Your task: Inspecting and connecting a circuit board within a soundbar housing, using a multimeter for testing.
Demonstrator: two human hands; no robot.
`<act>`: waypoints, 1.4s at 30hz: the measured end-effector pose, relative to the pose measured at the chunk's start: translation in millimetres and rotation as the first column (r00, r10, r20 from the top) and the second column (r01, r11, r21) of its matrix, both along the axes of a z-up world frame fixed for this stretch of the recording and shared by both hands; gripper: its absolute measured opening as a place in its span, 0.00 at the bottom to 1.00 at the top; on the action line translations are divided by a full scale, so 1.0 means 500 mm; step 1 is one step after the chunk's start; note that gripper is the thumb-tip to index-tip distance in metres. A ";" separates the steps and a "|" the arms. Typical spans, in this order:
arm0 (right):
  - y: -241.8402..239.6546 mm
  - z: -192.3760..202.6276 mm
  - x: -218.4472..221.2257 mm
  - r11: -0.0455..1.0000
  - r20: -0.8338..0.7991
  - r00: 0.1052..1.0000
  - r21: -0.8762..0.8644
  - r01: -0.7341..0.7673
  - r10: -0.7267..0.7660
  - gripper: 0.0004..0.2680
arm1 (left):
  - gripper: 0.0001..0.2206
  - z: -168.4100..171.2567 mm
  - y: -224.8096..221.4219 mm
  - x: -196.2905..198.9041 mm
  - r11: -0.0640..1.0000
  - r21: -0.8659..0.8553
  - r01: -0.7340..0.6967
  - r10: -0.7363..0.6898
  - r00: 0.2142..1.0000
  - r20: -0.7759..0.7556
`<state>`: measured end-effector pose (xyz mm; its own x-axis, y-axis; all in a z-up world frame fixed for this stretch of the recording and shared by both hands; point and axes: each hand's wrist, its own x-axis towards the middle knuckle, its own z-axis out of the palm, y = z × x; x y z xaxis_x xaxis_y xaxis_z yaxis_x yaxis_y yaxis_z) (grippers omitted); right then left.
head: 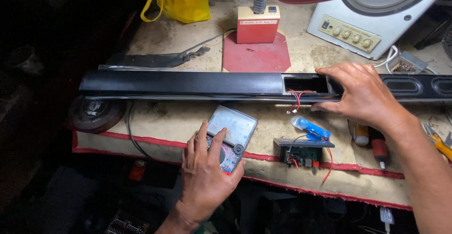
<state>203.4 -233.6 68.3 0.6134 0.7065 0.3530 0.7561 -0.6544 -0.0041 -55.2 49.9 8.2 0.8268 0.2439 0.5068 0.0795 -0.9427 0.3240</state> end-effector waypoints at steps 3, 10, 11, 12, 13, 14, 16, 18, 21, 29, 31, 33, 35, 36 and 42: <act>0.006 0.016 -0.008 1.000 -0.026 1.000 -0.025 -0.012 0.012 0.36 | 0.36 -0.009 -0.017 0.006 0.997 0.051 -0.059 0.058 0.998 0.020; -0.001 0.043 -0.047 0.998 0.104 0.993 0.020 -0.064 0.061 0.36 | 0.43 0.002 -0.012 0.001 0.997 0.006 -0.078 0.079 0.995 -0.055; -0.006 0.043 -0.054 0.997 0.099 0.993 0.037 -0.069 0.065 0.36 | 0.46 0.004 -0.004 -0.004 0.996 -0.084 -0.028 0.017 0.991 -0.135; -0.010 0.044 -0.056 0.998 0.096 0.994 0.032 -0.061 0.057 0.36 | 0.46 0.017 0.008 -0.015 0.996 -0.089 -0.021 0.008 0.990 -0.138; -0.015 0.045 -0.060 0.996 0.122 0.989 0.026 -0.082 0.078 0.36 | 0.49 0.030 0.021 -0.025 0.986 -0.166 -0.010 -0.035 0.963 -0.266; -0.021 0.046 -0.063 0.995 0.148 0.984 0.020 -0.103 0.099 0.35 | 0.52 0.045 0.035 -0.034 0.970 -0.242 -0.011 -0.086 0.918 -0.387; -0.030 0.053 -0.084 0.998 0.139 0.988 -0.001 -0.064 0.064 0.35 | 0.50 0.026 0.054 -0.058 0.970 -0.240 0.031 -0.101 0.953 -0.286; -0.030 0.068 -0.122 0.999 0.127 0.991 -0.025 -0.036 0.039 0.35 | 0.49 0.008 0.070 -0.077 0.969 -0.240 0.062 -0.108 0.977 -0.185; -0.028 0.078 -0.205 0.987 0.128 0.991 0.149 -0.057 0.038 0.27 | 0.49 -0.012 0.079 -0.092 0.955 -0.245 0.165 -0.186 0.980 -0.066; -0.011 -0.024 -0.323 0.915 -0.149 0.989 0.400 0.048 0.013 0.14 | 0.51 -0.052 0.062 -0.096 0.912 -0.306 0.273 -0.249 0.962 0.116; -0.002 -0.045 -0.324 0.892 -0.136 0.990 0.451 0.043 0.021 0.11 | 0.51 -0.059 0.059 -0.097 0.923 -0.279 0.264 -0.236 0.963 0.129; 0.004 -0.055 -0.326 0.866 -0.123 0.992 0.499 0.032 0.034 0.08 | 0.50 -0.063 0.058 -0.099 0.935 -0.253 0.249 -0.219 0.965 0.141; 0.008 -0.053 -0.331 0.857 -0.113 0.989 0.515 -0.021 0.092 0.07 | 0.48 -0.062 0.058 -0.103 0.931 -0.265 0.253 -0.218 0.964 0.153; 0.007 -0.054 -0.333 0.857 -0.113 0.989 0.515 -0.024 0.095 0.07 | 0.48 -0.066 0.060 -0.104 0.931 -0.265 0.250 -0.215 0.965 0.153; -0.001 -0.066 -0.346 0.856 -0.017 0.999 0.516 -0.021 0.034 0.07 | 0.49 -0.081 0.057 -0.116 0.935 -0.251 0.249 -0.214 0.964 0.159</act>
